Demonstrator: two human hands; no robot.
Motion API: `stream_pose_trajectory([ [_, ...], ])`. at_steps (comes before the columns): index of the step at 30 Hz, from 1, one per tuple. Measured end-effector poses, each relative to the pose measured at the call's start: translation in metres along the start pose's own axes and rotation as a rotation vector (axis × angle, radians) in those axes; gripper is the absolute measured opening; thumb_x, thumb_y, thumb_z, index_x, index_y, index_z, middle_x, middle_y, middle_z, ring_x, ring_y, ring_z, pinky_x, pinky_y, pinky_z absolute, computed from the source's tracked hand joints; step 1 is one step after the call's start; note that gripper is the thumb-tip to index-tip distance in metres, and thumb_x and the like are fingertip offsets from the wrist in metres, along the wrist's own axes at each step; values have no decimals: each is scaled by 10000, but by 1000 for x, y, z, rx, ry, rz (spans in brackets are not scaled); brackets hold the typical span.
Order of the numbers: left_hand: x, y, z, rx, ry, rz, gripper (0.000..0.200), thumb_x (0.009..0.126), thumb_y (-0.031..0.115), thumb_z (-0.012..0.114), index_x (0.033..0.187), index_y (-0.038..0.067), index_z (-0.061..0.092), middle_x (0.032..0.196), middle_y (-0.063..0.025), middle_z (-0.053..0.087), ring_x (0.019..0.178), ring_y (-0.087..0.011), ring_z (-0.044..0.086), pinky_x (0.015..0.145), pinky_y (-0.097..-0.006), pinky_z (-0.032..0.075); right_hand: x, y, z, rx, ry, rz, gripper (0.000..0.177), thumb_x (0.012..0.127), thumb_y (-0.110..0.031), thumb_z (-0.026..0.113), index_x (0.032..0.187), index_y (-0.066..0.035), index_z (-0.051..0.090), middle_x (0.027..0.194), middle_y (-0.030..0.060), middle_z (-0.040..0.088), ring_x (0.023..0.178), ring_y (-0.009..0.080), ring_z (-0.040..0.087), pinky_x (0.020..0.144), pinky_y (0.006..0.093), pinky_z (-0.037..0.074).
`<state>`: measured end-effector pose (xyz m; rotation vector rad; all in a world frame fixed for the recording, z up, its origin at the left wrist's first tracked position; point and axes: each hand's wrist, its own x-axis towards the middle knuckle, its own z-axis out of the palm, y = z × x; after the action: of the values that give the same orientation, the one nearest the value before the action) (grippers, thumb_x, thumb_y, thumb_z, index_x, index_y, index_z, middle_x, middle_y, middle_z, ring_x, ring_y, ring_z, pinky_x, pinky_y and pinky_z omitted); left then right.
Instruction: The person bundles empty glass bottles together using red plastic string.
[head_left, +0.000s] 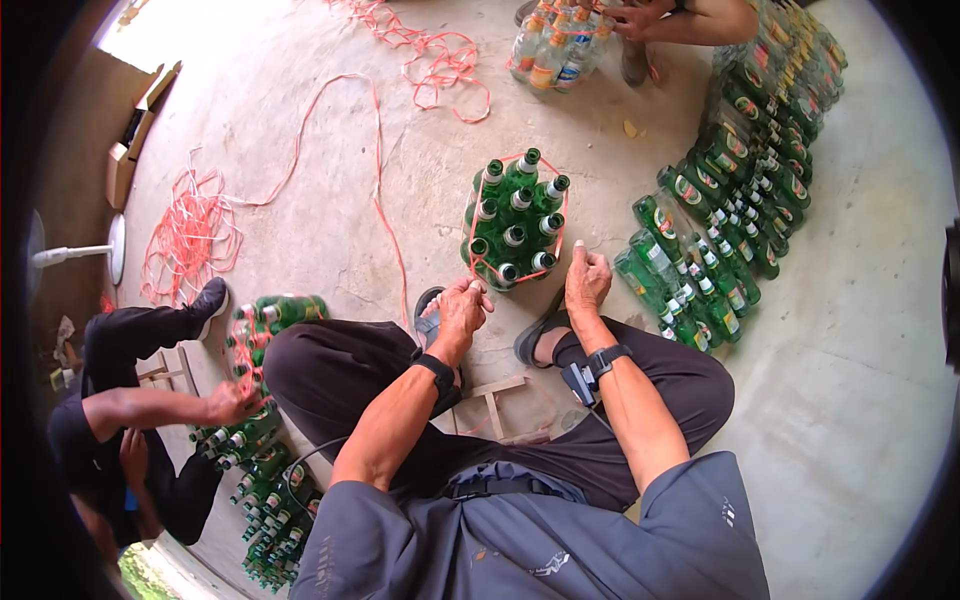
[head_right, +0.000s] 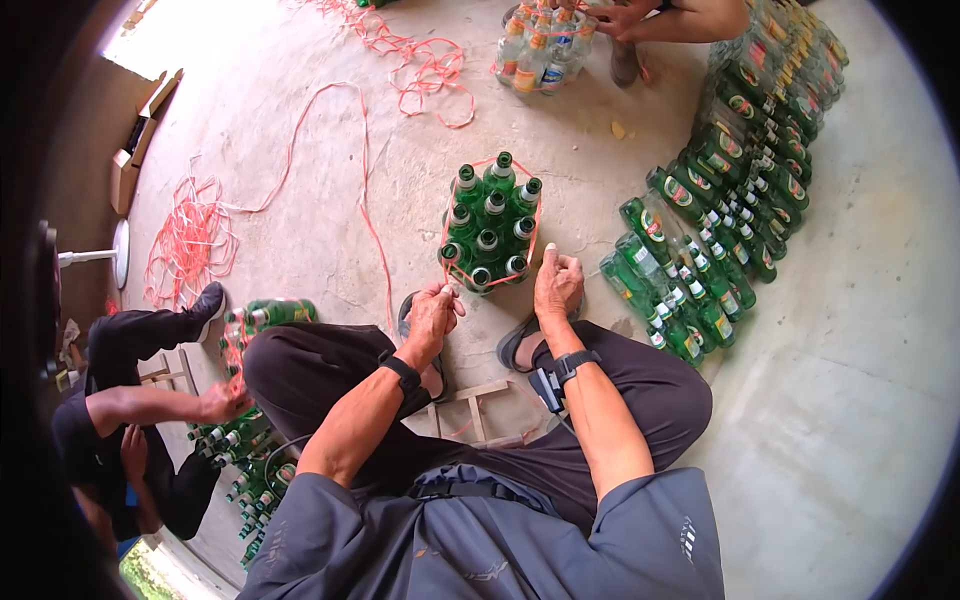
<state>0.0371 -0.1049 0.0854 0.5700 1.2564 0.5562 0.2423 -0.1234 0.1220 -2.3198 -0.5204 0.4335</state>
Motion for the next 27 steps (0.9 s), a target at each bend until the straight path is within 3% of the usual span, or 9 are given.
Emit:
stream_pose_trajectory([
  [7, -6, -6, -1, 119, 75, 90, 183, 926, 186, 455, 870, 44, 555, 607, -110, 617, 298, -125, 369, 298, -272, 266, 4, -1, 5, 195, -71, -171, 320, 884, -313, 624, 842, 4, 624, 670, 67, 619, 588, 162, 601, 551, 319, 480],
  [8, -12, 0, 1, 160, 110, 88, 207, 904, 206, 462, 836, 48, 576, 585, -82, 620, 363, -120, 406, 375, -275, 310, 4, 2, 9, 191, -69, -173, 320, 884, -313, 624, 842, 4, 624, 670, 67, 619, 588, 162, 601, 551, 319, 480],
  [10, -14, 0, 0, 199, 137, 80, 232, 883, 227, 468, 802, 52, 598, 562, -54, 622, 429, -115, 443, 452, -277, 354, 2, 1, 12, 406, -227, 172, 300, 894, -301, 617, 841, -6, 624, 646, 47, 609, 485, 124, 543, 456, 290, 446],
  [11, -11, -1, -4, 204, 138, 98, 232, 885, 222, 468, 797, 51, 598, 558, -57, 618, 436, -117, 457, 457, -275, 359, 3, 1, 12, 448, -271, 261, 295, 894, -285, 619, 798, -6, 619, 632, 23, 550, 433, 92, 461, 353, 213, 335],
  [14, -13, 1, -3, 208, 120, 135, 240, 893, 203, 462, 774, 46, 598, 545, -63, 608, 454, -123, 493, 481, -275, 383, 13, -3, 10, 489, -438, 187, 285, 866, -266, 652, 739, -12, 626, 606, 10, 526, 414, 84, 424, 361, 225, 332],
  [19, -32, 22, 6, 375, 169, 189, 244, 893, 200, 471, 760, 38, 595, 538, -64, 609, 455, -138, 517, 500, -306, 404, 34, 13, 29, 334, -438, 68, 227, 790, -188, 689, 640, -27, 631, 558, -1, 522, 449, 94, 445, 405, 267, 337],
  [21, -27, 13, 1, 377, 164, 182, 245, 897, 205, 475, 764, 39, 595, 536, -65, 609, 454, -143, 520, 506, -304, 404, 33, 17, 38, 241, -332, -234, 187, 713, -125, 658, 577, -3, 615, 530, 52, 580, 485, 151, 504, 495, 308, 396],
  [24, -20, 2, -4, 444, 140, 207, 252, 904, 217, 477, 768, 42, 597, 531, -66, 610, 457, -151, 527, 524, -297, 405, 32, 8, 34, 355, -337, -24, 199, 712, -136, 660, 576, 2, 614, 535, 82, 596, 487, 154, 513, 502, 308, 401],
  [27, -20, -3, -7, 502, 114, 196, 264, 911, 233, 472, 770, 53, 603, 532, -62, 618, 471, -156, 537, 547, -292, 409, 30, -1, 31, 464, -370, -64, 217, 717, -141, 652, 563, 5, 607, 536, 88, 595, 489, 154, 518, 509, 314, 409],
])
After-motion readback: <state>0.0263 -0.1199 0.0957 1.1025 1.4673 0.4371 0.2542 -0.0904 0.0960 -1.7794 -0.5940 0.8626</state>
